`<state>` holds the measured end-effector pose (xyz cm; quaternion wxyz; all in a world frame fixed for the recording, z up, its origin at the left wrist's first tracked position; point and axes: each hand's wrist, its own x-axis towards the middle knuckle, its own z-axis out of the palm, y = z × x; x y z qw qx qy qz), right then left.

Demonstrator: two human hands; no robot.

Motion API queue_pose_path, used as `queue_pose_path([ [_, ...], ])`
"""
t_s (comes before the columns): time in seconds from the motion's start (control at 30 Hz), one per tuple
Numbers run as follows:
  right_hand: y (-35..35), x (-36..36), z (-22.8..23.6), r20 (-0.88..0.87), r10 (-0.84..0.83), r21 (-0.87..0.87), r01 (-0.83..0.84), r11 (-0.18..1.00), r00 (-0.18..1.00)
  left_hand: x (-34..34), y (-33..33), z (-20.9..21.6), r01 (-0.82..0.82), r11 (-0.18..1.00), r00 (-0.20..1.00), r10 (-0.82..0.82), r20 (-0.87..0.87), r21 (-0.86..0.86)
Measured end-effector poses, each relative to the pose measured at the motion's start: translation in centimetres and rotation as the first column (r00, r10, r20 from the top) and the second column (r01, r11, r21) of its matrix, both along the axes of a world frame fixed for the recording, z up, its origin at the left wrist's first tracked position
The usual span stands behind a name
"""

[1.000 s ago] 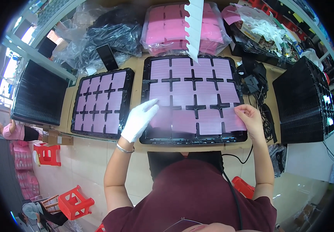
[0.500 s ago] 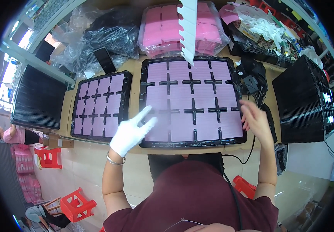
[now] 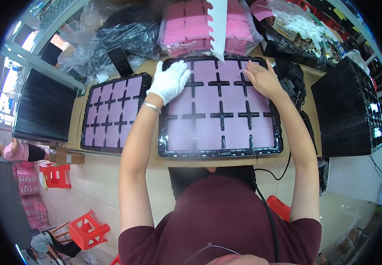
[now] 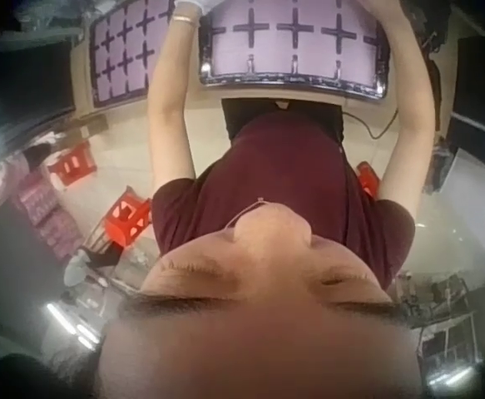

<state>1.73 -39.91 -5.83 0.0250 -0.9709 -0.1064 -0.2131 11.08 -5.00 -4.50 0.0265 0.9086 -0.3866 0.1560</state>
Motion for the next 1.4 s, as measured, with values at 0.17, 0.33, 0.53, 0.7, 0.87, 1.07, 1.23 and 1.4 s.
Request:
queue_pose_path([
  [0.17,-0.7,-4.7,4.0,-0.227,0.082,0.085,-0.064,0.994,0.970,-2.3,2.1,4.7,-0.009,0.994,0.946,0.044,-0.322,0.109],
  [0.33,1.2,-11.1,4.9,-0.205,0.378,0.376,-0.283,0.882,0.903,-9.9,2.7,3.6,0.338,0.916,0.916,-0.373,-0.146,-0.218],
  [0.53,1.2,-11.2,3.9,-0.229,0.163,0.371,-0.069,0.926,0.960,-10.3,2.7,2.7,0.113,0.987,0.985,-0.126,-0.115,-0.113],
  [0.7,0.2,-12.0,4.0,-0.285,0.304,0.236,-0.241,0.942,0.909,-9.9,4.0,3.7,0.230,0.973,0.966,-0.230,-0.120,-0.018],
  [0.87,1.9,-10.4,4.6,-0.219,0.363,0.395,-0.258,0.882,0.906,-9.5,1.7,4.5,0.315,0.918,0.905,-0.367,-0.213,-0.241],
  [1.07,3.4,-9.4,4.6,-0.262,0.404,0.329,-0.312,0.891,0.877,-9.2,0.7,3.5,0.377,0.922,0.897,-0.387,-0.212,-0.088],
  [1.23,1.0,-13.7,4.4,-0.311,0.323,0.276,-0.240,0.931,0.894,-11.8,4.1,3.4,0.284,0.953,0.943,-0.298,-0.148,-0.111],
  [1.4,1.5,-16.0,5.0,-0.267,0.355,0.157,-0.323,0.933,0.896,-14.4,5.4,3.7,0.339,0.940,0.929,-0.327,-0.172,0.040],
])
